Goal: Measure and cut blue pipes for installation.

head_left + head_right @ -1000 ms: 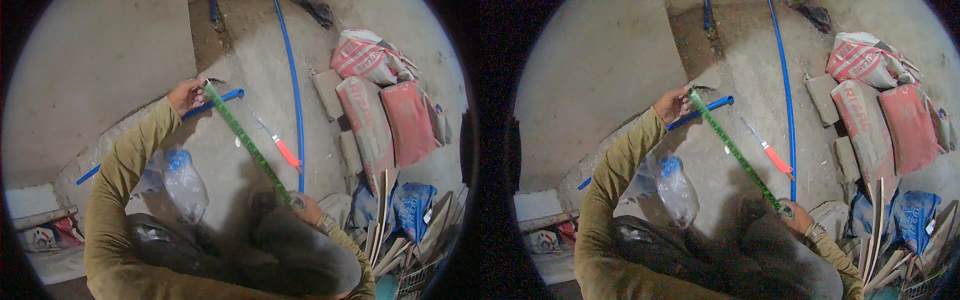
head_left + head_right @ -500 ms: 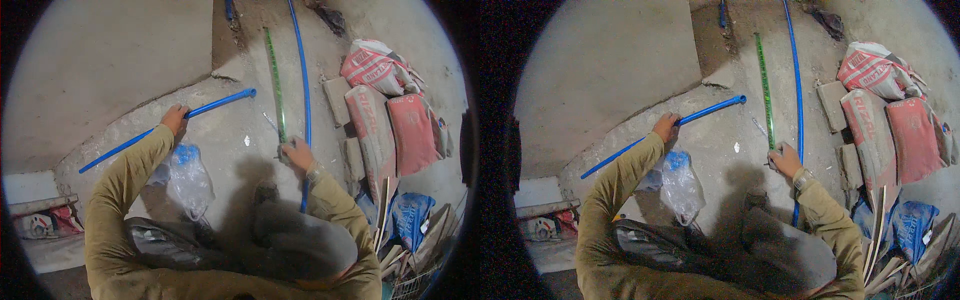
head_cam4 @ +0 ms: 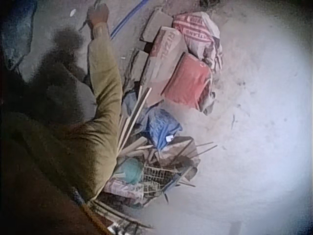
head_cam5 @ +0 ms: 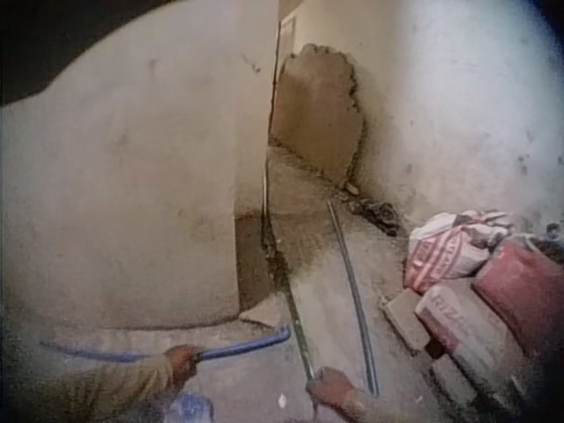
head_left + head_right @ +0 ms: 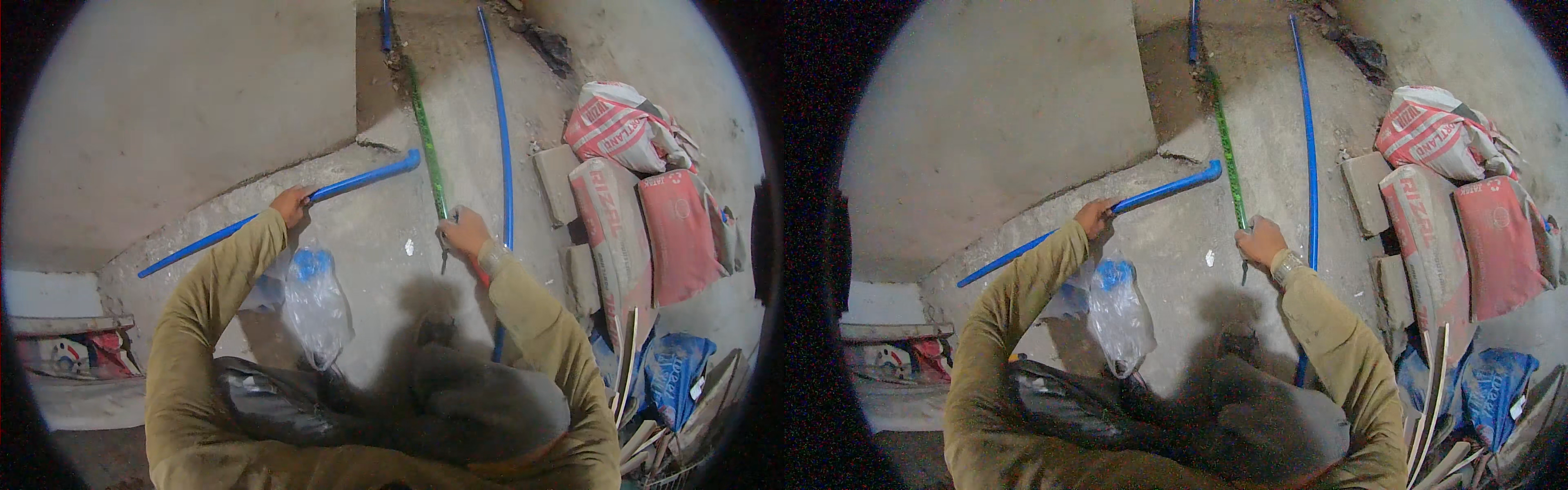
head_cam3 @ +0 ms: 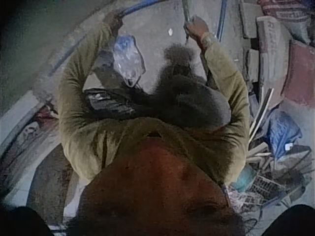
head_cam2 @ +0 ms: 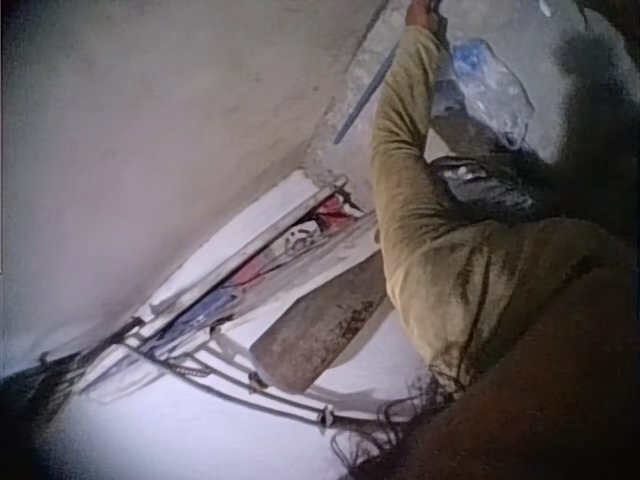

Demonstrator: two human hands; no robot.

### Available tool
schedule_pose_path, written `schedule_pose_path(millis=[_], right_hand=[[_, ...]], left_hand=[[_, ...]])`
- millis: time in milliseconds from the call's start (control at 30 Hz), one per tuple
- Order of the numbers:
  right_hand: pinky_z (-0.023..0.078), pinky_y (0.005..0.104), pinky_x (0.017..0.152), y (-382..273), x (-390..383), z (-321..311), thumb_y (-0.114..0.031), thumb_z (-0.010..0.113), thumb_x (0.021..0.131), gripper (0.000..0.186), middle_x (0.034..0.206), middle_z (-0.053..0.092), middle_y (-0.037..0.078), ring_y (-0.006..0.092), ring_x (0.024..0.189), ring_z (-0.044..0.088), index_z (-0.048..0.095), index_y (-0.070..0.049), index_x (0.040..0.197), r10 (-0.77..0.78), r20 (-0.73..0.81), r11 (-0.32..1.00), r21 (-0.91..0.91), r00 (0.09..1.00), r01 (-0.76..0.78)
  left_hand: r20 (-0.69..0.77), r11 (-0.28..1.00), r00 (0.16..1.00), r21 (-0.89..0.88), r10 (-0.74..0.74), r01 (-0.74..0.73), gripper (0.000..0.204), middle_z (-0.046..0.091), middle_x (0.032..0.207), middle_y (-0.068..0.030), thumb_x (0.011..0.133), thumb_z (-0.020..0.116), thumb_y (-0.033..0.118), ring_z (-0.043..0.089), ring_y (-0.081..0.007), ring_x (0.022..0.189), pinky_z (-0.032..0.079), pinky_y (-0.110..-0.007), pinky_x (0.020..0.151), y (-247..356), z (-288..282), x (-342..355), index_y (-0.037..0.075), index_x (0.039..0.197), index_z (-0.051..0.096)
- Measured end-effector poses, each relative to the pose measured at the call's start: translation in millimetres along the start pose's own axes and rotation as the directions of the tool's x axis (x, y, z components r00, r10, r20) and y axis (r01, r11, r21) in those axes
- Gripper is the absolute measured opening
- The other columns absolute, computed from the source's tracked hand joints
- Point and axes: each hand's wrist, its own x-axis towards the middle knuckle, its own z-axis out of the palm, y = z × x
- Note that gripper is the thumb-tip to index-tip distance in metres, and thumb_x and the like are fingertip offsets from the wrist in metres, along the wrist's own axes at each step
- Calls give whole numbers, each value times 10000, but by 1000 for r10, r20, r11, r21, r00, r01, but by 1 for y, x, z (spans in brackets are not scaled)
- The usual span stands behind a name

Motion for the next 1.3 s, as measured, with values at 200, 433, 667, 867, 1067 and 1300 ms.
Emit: schedule_pose_path(millis=[200,433,667,867,1067,1300], right_hand=[[498,473,841,-13,37,-5,-335,637,762,445,897,653,308,447,892,642,624,96,872,-31,1,1000,2,1000,31],[498,472,855,-16,65,0,-336,634,762,466,920,641,337,448,924,638,627,113,889,28,70,993,116,997,-36],[498,468,868,-10,67,5,-358,621,783,494,917,632,345,459,941,619,623,121,907,-19,3,997,-79,1000,19],[478,475,919,-6,73,7,-350,608,801,513,1050,595,344,458,1014,584,596,103,1043,26,50,993,-113,998,-20],[493,473,911,-7,70,21,-350,628,808,539,1123,558,317,446,1020,597,555,69,1140,44,-7,978,-205,999,-44],[502,478,899,-14,66,19,-348,640,815,540,1162,531,315,446,1020,605,546,59,1156,113,-19,976,-184,993,-115]], left_hand=[[14,998,1000,68,-7,6,447,607,923,-215,857,459,51,581,-423,895,461,-483,792,11,-2,-3,194,1263,578],[39,998,998,38,-52,51,419,624,957,-209,893,472,98,591,-426,884,462,-507,776,3,-2,-3,221,1281,569],[33,997,998,66,-47,45,418,628,985,-206,894,477,94,592,-431,944,465,-491,819,3,-2,0,201,1288,565],[15,1000,1000,2,-19,19,415,628,995,-194,895,494,108,592,-423,940,467,-479,839,6,-3,0,177,1300,557],[60,999,998,35,-18,16,379,654,1012,-173,934,492,121,630,-342,904,486,-395,839,2,-2,2,131,1308,558],[92,999,996,-41,10,-7,356,637,992,-190,921,481,162,595,-409,899,469,-441,828,-6,-4,2,143,1265,569]])
